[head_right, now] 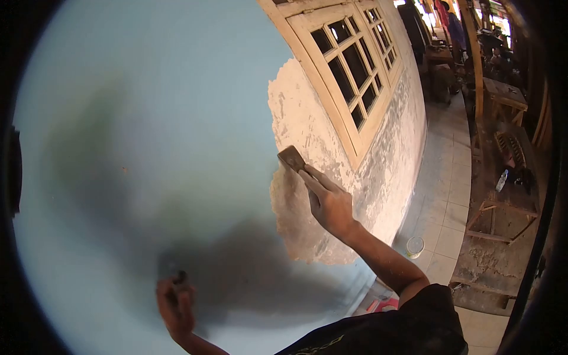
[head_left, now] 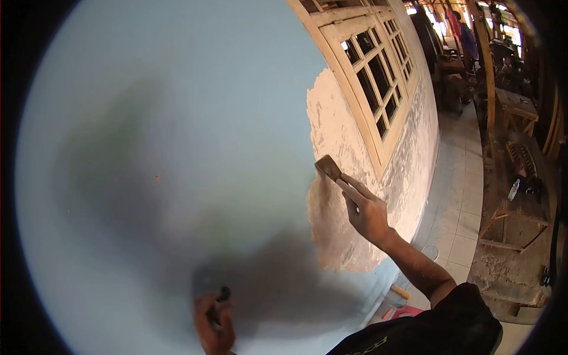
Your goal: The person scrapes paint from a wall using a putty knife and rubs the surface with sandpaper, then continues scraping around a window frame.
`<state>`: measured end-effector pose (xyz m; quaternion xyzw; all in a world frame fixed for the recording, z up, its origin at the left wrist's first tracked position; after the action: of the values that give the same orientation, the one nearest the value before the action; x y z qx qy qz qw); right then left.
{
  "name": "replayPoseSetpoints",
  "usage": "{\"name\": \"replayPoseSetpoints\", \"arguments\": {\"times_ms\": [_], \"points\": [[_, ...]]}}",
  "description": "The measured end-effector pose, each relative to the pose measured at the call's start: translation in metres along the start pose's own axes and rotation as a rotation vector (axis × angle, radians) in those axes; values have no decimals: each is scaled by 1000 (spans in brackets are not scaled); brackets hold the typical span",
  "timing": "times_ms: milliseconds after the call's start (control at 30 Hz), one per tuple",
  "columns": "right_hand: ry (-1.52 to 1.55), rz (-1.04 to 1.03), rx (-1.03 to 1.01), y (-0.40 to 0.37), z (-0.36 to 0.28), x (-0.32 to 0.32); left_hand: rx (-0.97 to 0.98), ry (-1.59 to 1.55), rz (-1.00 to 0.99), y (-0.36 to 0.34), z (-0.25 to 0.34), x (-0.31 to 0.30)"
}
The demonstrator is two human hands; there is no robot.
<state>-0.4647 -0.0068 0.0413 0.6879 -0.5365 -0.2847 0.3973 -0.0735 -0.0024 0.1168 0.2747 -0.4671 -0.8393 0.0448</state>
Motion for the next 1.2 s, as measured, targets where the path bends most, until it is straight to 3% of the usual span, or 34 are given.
{"name": "replayPoseSetpoints", "arguments": {"times_ms": [33, 233, 367, 533, 700, 767, 833, 1200], "points": [[9, -7, 10, 2, 4, 0, 284, 104, 93, 17, 22, -1], [8, 183, -162, 71, 10, -7, 752, 390, 509, 117, 108, 2], [17, 194, -226, 119, 13, 19, 1014, 516, 584, 184, 147, 14], [-17, 134, -251, 111, 21, 23, 1055, 594, 654, 210, 136, 8], [62, 189, -274, 139, 19, 26, 1075, 738, 614, 198, 125, 16], [83, 119, -221, 133, 22, 23, 1086, 808, 591, 194, 121, 19], [135, 148, -301, 130, 24, 20, 1077, 820, 589, 193, 119, 21], [83, 32, -331, 143, 28, 13, 1087, 857, 573, 196, 116, 22]]}}
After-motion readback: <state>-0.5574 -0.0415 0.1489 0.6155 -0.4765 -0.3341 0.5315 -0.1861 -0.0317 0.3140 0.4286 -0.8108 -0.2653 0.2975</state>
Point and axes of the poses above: each hand's wrist, its own y-axis towards the middle knuckle, its own x-axis out of the palm, z = x × y, the point moved 7 cm from there along y, towards the middle knuckle, and after that the axes turned 15 degrees about z, right-handed, at the moved point
